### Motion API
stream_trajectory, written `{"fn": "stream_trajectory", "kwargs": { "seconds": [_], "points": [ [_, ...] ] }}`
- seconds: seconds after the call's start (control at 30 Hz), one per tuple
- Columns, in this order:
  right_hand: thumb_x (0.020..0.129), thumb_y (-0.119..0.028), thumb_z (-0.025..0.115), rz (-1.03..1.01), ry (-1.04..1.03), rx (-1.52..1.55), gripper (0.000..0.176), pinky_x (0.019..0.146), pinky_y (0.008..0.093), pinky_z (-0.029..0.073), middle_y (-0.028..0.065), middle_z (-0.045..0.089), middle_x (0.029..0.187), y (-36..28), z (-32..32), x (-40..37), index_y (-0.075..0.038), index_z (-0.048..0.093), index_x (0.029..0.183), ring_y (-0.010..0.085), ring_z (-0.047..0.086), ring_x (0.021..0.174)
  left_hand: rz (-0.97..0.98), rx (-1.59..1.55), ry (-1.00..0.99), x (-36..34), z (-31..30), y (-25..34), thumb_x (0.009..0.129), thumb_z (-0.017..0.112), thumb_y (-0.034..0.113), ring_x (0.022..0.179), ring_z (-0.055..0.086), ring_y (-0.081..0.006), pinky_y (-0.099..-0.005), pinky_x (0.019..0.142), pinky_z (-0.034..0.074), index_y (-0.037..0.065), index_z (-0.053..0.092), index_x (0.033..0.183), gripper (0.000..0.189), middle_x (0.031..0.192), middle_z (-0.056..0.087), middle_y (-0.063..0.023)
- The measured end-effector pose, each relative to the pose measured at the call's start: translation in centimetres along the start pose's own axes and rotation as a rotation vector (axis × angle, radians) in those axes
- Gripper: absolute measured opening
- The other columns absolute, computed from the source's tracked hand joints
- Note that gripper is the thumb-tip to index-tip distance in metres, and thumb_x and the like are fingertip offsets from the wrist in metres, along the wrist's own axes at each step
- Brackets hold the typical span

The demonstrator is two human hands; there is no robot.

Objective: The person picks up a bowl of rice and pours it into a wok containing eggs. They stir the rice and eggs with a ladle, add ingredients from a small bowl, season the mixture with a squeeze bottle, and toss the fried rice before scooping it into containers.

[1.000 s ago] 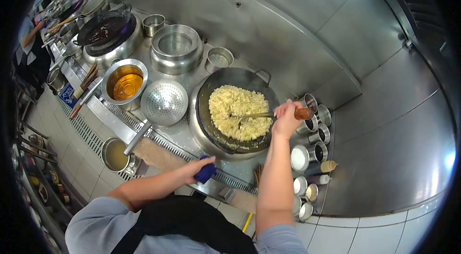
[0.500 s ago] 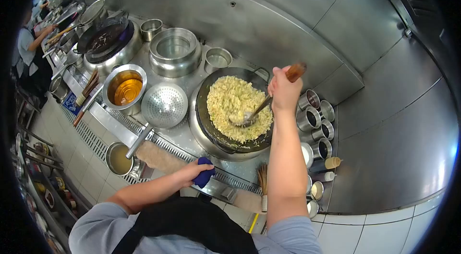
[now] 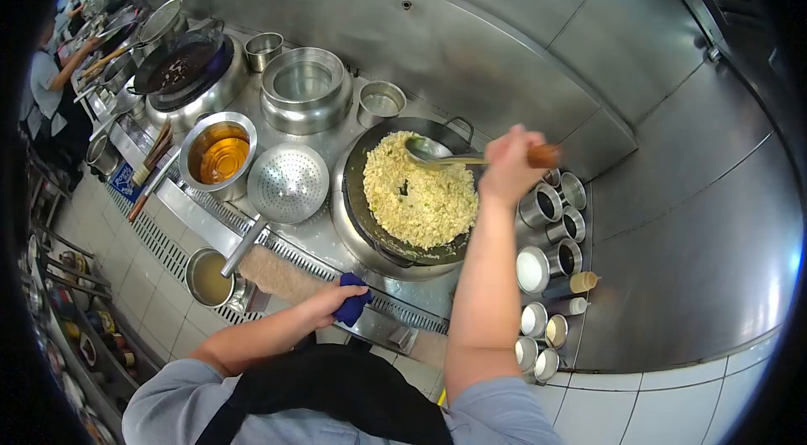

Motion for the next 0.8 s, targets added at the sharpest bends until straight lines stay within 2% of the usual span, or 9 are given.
{"fn": "stream_trajectory", "kwargs": {
  "seconds": [0.07, 0.2, 0.33, 0.4, 0.47, 0.6, 0.67, 0.7, 0.8],
  "points": [
    [0.083, -0.002, 0.057, 0.171, 0.027, -0.059, 0.02, 0.035, 0.0252, 0.028, -0.0022, 0.036, 0.049, 7.3, -2.5, -1.2, -0.009, 0.041, 0.072, 0.0087, 0.035, 0.036, 0.024, 0.033, 0.015, -0.2, 0.0, 0.1, 0.081, 0.07, 0.023, 0.078, 0.059, -0.0159, -0.031, 0.063, 0.05, 0.006, 0.051, 0.11, 0.039, 0.091, 0.061, -0.0065],
    [0.083, -0.005, 0.057, 0.285, -0.164, -0.195, 0.02, 0.035, 0.0258, 0.028, -0.0007, 0.038, 0.05, 2.6, 4.0, 2.2, -0.008, 0.041, 0.072, 0.0086, 0.035, 0.037, 0.079, 0.008, 0.093, -0.3, 0.0, 1.6, 0.082, 0.071, 0.024, 0.076, 0.058, -0.0155, -0.0306, 0.062, 0.049, 0.005, 0.052, 0.108, 0.038, 0.088, 0.06, -0.0047],
    [0.083, -0.004, 0.057, -0.052, 0.049, 0.087, 0.019, 0.035, 0.0253, 0.028, -0.0005, 0.039, 0.05, 2.2, 0.5, 1.2, -0.008, 0.043, 0.071, 0.0091, 0.036, 0.037, 0.087, 0.037, 0.065, 0.6, -0.2, 1.3, 0.084, 0.068, 0.03, 0.076, 0.058, -0.0152, -0.03, 0.061, 0.049, 0.006, 0.052, 0.108, 0.037, 0.088, 0.06, -0.005],
    [0.084, -0.002, 0.054, 0.168, 0.035, -0.05, 0.021, 0.036, 0.0283, 0.028, -0.0023, 0.034, 0.048, 6.8, 0.8, -0.8, -0.01, 0.041, 0.069, 0.01, 0.032, 0.035, 0.049, 0.033, 0.07, -0.1, 0.4, 1.4, 0.085, 0.067, 0.032, 0.076, 0.058, -0.0152, -0.0299, 0.061, 0.049, 0.006, 0.052, 0.108, 0.038, 0.088, 0.06, -0.0049],
    [0.084, -0.002, 0.053, 0.416, -0.307, -0.138, 0.022, 0.036, 0.0274, 0.028, -0.0026, 0.034, 0.049, 7.1, 3.6, 0.0, -0.011, 0.041, 0.069, 0.009, 0.031, 0.036, 0.019, 0.022, 0.074, -0.7, 0.8, 2.1, 0.086, 0.066, 0.034, 0.075, 0.059, -0.0152, -0.0297, 0.06, 0.049, 0.006, 0.052, 0.108, 0.038, 0.088, 0.06, -0.0047],
    [0.085, -0.002, 0.053, 0.361, -0.364, -0.181, 0.023, 0.036, 0.0266, 0.028, -0.0027, 0.034, 0.049, -1.0, 6.5, -2.5, -0.011, 0.039, 0.069, 0.0083, 0.03, 0.036, 0.028, -0.04, 0.085, 0.2, 0.4, 1.8, 0.088, 0.063, 0.035, 0.072, 0.059, -0.0155, -0.0306, 0.057, 0.05, 0.008, 0.05, 0.107, 0.036, 0.087, 0.059, -0.0046],
    [0.083, 0.0, 0.057, 0.252, -0.32, 0.05, 0.023, 0.036, 0.0253, 0.028, -0.0022, 0.038, 0.05, -2.0, 5.6, -4.9, -0.008, 0.041, 0.069, 0.0079, 0.035, 0.038, 0.007, -0.144, 0.104, 0.8, 0.3, 1.3, 0.088, 0.062, 0.036, 0.072, 0.06, -0.0154, -0.0312, 0.058, 0.051, 0.009, 0.051, 0.105, 0.034, 0.087, 0.059, -0.0049],
    [0.084, -0.002, 0.058, 0.301, -0.212, -0.03, 0.023, 0.037, 0.025, 0.029, -0.0009, 0.04, 0.05, 2.2, 4.0, -6.4, -0.007, 0.043, 0.068, 0.008, 0.038, 0.039, 0.005, -0.147, 0.092, 1.4, 0.3, 1.0, 0.089, 0.06, 0.038, 0.071, 0.061, -0.0157, -0.0319, 0.057, 0.051, 0.009, 0.051, 0.104, 0.034, 0.088, 0.06, -0.0057],
    [0.083, -0.004, 0.06, 0.237, -0.35, -0.405, 0.024, 0.037, 0.024, 0.029, -0.0025, 0.042, 0.051, 5.4, 2.4, -3.4, -0.009, 0.045, 0.066, 0.0078, 0.038, 0.038, -0.027, -0.17, 0.014, 2.0, 1.4, 1.4, 0.09, 0.058, 0.041, 0.072, 0.063, -0.0172, -0.0324, 0.057, 0.052, 0.008, 0.05, 0.105, 0.037, 0.088, 0.061, -0.007]
  ]
}}
Point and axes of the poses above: each hand's wrist, its own x-axis towards the middle knuckle, its own z-axis out of the palm, y = z × x, the point moved 9 cm from there along x, towards the middle knuckle
